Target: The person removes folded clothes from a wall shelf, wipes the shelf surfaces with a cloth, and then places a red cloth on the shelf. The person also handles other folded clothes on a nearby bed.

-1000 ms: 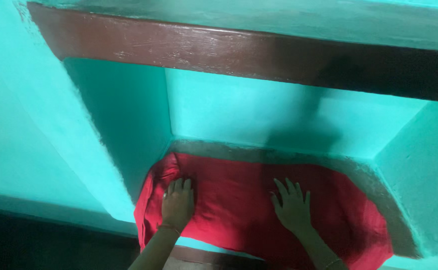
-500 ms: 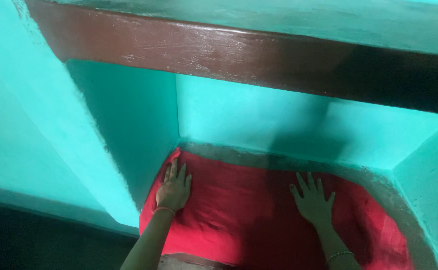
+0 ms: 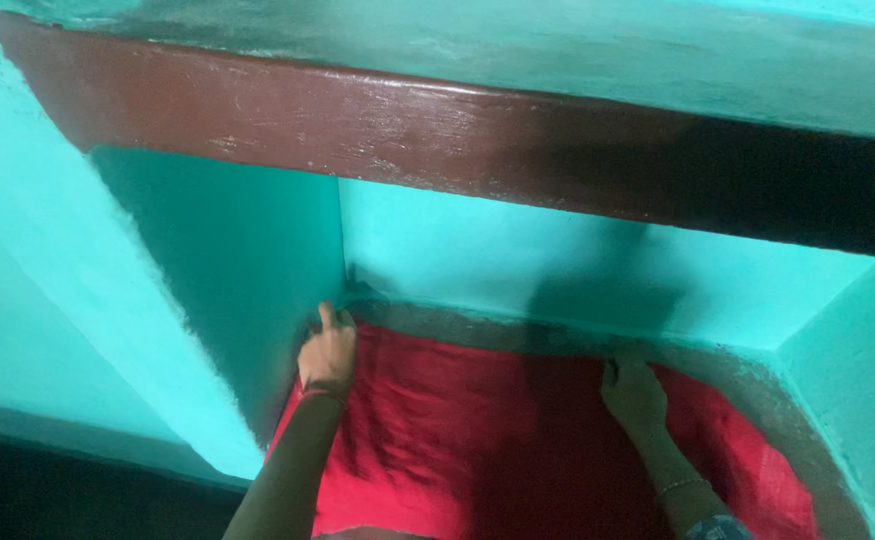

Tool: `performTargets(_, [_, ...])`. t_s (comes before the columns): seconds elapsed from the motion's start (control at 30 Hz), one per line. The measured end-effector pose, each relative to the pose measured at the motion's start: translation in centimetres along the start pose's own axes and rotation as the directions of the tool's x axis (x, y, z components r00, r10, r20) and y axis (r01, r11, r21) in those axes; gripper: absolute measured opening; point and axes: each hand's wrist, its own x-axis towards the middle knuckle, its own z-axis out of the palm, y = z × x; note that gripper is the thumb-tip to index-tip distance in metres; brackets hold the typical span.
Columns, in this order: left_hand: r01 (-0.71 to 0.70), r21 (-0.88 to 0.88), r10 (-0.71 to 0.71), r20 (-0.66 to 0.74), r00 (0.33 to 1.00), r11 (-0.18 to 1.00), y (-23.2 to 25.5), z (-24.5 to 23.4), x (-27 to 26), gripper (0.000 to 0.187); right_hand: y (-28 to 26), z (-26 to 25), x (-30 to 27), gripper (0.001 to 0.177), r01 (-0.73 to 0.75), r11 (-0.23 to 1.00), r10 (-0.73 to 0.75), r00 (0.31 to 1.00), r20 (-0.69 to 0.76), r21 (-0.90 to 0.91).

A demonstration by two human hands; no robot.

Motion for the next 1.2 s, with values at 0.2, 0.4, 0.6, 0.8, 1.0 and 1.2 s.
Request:
performTargets(0.2, [0.097, -0.320, -0.125, -0.066, 0.990, 0.942, -0.1, -0.8, 1.7, 0.026, 3.1, 0.2, 5.7, 0.046, -0.035, 0.996, 0.047, 0.989, -0.138, 0.084])
performTargets(0.4, [0.214, -0.511, -0.233, 0.028, 0.972, 0.832, 2.1, 1.1, 4.4, 0.024, 2.4, 1.0, 7.3, 0.069, -0.014, 0.950, 0.015, 1.000, 0.000, 0.312])
performTargets(0.6, [0.140, -0.339, -0.131, 0.049, 0.990, 0.930, 2.9, 2.7, 4.6, 0.051, -1.7, 1.7, 3.3, 0.108, -0.004, 0.999, 0.009, 0.987, 0.161, -0.036])
performTargets(0.8, [0.021, -0.108, -0.002, 0.172, 0.985, 0.994, 2.8, 4.1, 3.8, 0.064, -3.2, 1.0, -1.4, 0.057, 0.163, 0.966, -0.195, 0.969, -0.154, -0.199])
performTargets(1.0, [0.033, -0.020, -0.022, 0.395, 0.918, 0.999, 3.2, 2.2, 4.6, 0.083, -4.7, -2.5, -3.4, 0.082, 0.156, 0.947, -0.059, 0.944, 0.326, -0.282])
performTargets(1.2, [0.094, -0.073, -0.060, 0.372, 0.926, 0.993, 5.7, 1.7, 4.0, 0.084, -5.3, -2.9, -3.4, 0.086, 0.110, 0.947, -0.018, 0.957, 0.289, -0.303])
